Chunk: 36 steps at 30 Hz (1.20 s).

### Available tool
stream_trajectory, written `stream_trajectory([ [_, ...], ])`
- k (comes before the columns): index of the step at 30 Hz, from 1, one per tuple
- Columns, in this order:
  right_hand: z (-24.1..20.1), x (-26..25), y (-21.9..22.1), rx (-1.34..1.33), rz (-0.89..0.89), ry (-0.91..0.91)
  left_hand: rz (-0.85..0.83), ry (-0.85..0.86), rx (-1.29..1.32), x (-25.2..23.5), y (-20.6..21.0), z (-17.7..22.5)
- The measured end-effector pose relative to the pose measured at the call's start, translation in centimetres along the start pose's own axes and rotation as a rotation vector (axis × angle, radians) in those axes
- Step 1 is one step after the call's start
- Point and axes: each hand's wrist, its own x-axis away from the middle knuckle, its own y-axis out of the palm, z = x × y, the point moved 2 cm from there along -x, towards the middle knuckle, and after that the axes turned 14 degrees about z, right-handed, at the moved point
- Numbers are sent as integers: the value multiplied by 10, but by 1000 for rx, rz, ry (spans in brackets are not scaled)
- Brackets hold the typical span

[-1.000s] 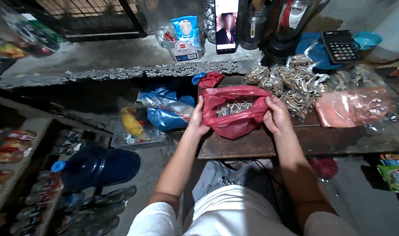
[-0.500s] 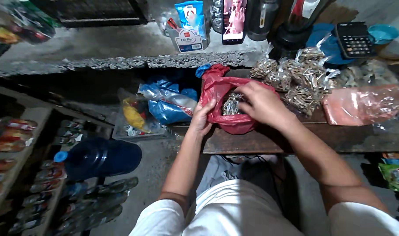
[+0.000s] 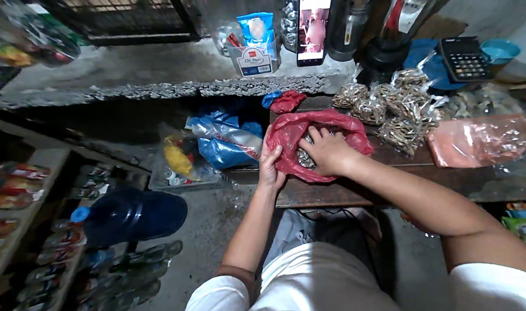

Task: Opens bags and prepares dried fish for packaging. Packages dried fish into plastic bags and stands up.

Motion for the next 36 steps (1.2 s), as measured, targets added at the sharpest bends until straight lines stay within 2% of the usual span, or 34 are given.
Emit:
stream_trajectory([
  [4,-5,0,5,66,-54,-17,-62,22,-14,-1,-4,-2],
  [21,-7,5,8,104,31,-102,-87,42,6,-1,-4,-4],
  [24,1,10,0,22,90,-104,-86,57,-16,-2,-6,-3],
  [29,38,7,-38,-100,138,37,-98,74,-21,-3,-6,1],
  [31,51,5,-54,-157,168,62,-117,95,-76,-3,-3,5],
  [33,58,8,-66,-260,195,20,-85,166,-236,0,3,13],
  [36,64,21,-78,-449,335,-94,-7,442,-594,9,11,32],
])
